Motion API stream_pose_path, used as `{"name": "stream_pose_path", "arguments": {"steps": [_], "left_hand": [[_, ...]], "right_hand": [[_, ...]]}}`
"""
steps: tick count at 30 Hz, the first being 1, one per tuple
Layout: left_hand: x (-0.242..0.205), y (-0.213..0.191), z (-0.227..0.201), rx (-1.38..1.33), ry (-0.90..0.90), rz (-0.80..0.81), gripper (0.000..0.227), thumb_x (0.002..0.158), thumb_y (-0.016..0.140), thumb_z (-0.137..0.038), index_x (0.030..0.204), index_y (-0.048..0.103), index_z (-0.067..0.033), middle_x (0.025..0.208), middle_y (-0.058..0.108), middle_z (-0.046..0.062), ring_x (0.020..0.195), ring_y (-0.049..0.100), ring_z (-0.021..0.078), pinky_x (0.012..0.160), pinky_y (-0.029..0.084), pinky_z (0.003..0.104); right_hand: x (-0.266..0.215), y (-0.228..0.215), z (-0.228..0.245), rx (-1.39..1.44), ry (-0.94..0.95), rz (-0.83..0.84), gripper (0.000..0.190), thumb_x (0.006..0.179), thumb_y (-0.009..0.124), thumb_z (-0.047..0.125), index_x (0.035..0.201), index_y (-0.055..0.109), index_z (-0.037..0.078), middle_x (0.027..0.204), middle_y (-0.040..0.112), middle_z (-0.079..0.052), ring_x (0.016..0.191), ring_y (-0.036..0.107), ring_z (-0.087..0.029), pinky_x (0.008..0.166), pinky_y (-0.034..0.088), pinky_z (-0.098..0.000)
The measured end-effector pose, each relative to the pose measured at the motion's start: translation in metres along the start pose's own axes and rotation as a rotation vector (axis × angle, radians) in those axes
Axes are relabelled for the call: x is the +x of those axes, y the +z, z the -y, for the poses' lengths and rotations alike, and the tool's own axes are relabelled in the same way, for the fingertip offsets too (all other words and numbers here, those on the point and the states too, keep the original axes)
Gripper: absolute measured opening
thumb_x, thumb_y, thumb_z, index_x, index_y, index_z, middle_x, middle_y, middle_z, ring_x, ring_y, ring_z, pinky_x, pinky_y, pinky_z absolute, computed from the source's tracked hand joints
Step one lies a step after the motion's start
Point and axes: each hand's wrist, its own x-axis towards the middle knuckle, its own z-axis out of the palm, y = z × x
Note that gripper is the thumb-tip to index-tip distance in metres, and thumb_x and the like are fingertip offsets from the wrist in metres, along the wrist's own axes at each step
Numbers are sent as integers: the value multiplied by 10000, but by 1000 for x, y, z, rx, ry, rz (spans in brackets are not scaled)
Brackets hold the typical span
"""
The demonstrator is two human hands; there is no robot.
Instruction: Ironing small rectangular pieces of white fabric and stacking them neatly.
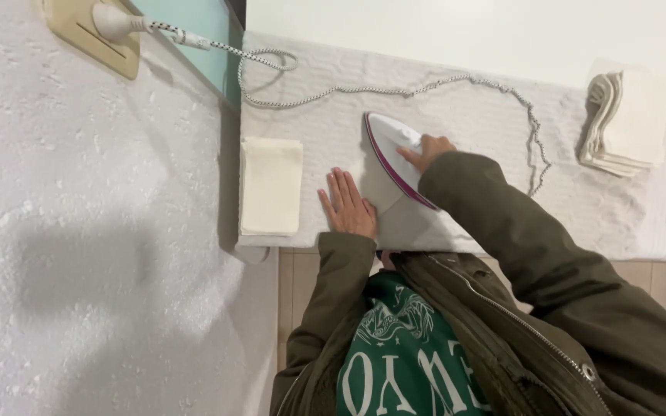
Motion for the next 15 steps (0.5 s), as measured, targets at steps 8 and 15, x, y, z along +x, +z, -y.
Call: {"name": "stream_pose_path", "arguments": {"steps": [8,15], "left_hand": [[4,-4,0,47,-4,29,758,954,495,-250,1586,265,99,1698,180,243,1591,132,363,1283,71,581],[4,3,0,-1,-17,28,751,964,445,-246,1593,229,102,1698,155,252,1592,107,372,1280,46,579]], "right_hand": [[3,-11,-4,34,16,-2,742,904,648,678,1169,696,-14,1002,728,-282,872,743,-407,805,590,-504],[17,-10,-20,16,41,6,743,918,641,674,1174,691,-22,982,731,-287,843,762,-401,786,605,-501]]}}
